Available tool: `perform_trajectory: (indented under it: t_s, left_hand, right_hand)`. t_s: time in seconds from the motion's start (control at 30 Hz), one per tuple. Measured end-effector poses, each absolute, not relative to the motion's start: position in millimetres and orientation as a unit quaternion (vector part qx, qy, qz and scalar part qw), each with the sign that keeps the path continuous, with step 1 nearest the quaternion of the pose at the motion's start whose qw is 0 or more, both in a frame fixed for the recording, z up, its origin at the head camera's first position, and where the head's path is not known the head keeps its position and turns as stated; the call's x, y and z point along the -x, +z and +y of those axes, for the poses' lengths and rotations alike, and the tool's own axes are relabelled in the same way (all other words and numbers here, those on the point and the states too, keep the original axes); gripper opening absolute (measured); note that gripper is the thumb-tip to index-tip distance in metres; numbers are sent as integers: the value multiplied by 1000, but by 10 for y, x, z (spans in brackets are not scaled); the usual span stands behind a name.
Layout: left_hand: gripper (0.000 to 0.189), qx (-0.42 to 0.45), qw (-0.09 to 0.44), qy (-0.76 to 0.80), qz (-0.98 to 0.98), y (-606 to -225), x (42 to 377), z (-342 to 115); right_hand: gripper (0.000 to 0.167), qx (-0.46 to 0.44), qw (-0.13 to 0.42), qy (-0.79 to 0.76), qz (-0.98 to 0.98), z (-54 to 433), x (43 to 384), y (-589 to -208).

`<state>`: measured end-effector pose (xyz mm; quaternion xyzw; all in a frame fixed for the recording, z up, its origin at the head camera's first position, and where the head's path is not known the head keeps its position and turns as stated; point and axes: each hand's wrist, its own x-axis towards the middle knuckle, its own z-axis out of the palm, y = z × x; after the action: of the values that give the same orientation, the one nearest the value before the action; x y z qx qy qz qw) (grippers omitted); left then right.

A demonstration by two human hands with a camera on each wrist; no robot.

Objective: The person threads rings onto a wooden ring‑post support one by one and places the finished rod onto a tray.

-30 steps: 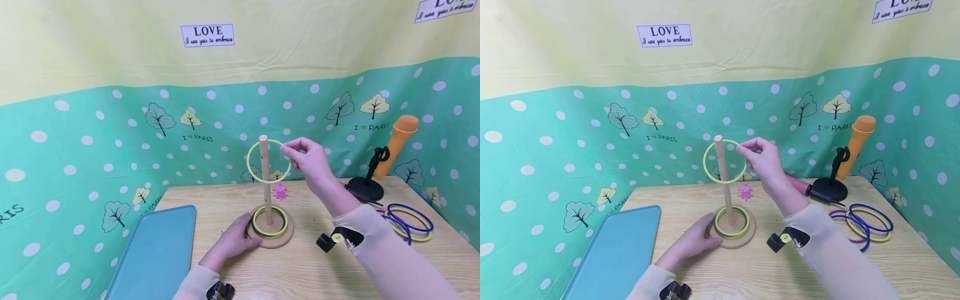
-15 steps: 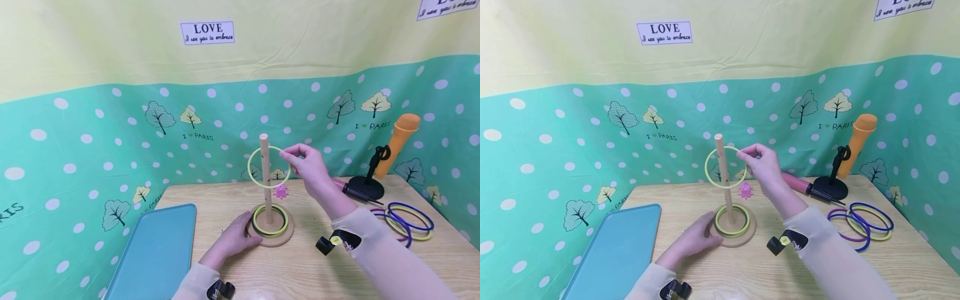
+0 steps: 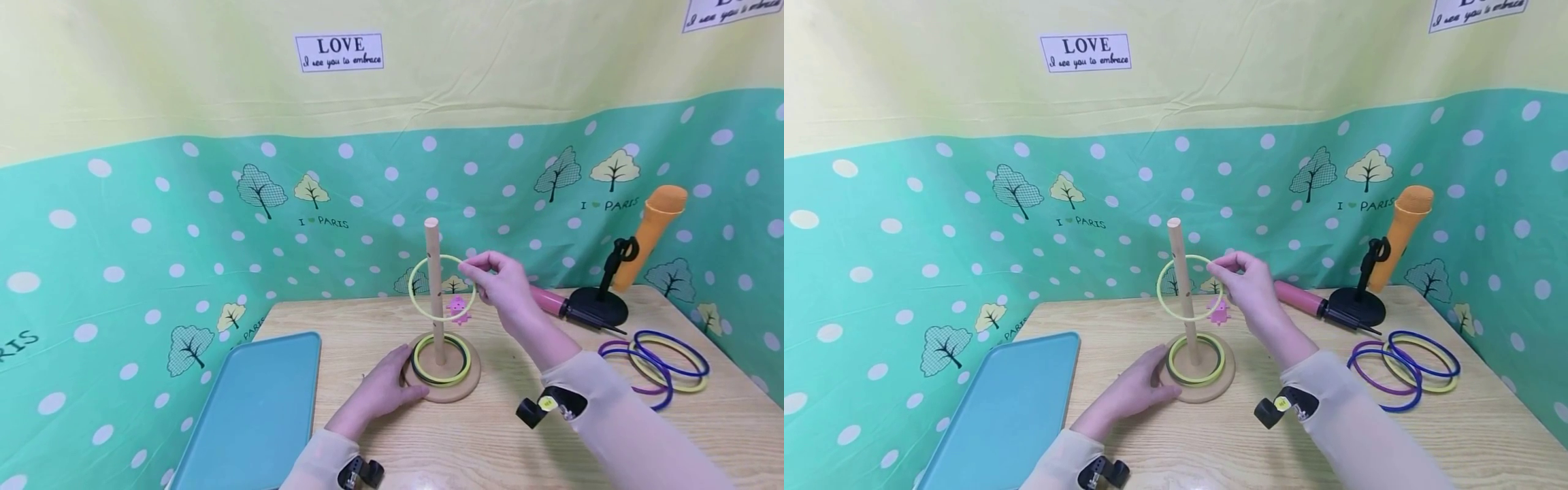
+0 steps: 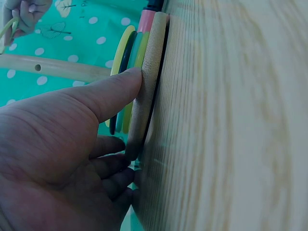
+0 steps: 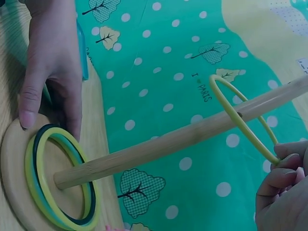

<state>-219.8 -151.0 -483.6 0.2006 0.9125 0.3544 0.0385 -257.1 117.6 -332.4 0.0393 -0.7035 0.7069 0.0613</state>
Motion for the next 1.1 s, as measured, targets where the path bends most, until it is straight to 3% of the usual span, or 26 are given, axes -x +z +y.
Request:
perform_trajectory:
  t_s: [1.1]
  left_hand:
    - [94,-216,27,357,908,-4800,2189,-1507]
  right_hand:
    - [22,2,16,690,-724,1148,2570,-3978]
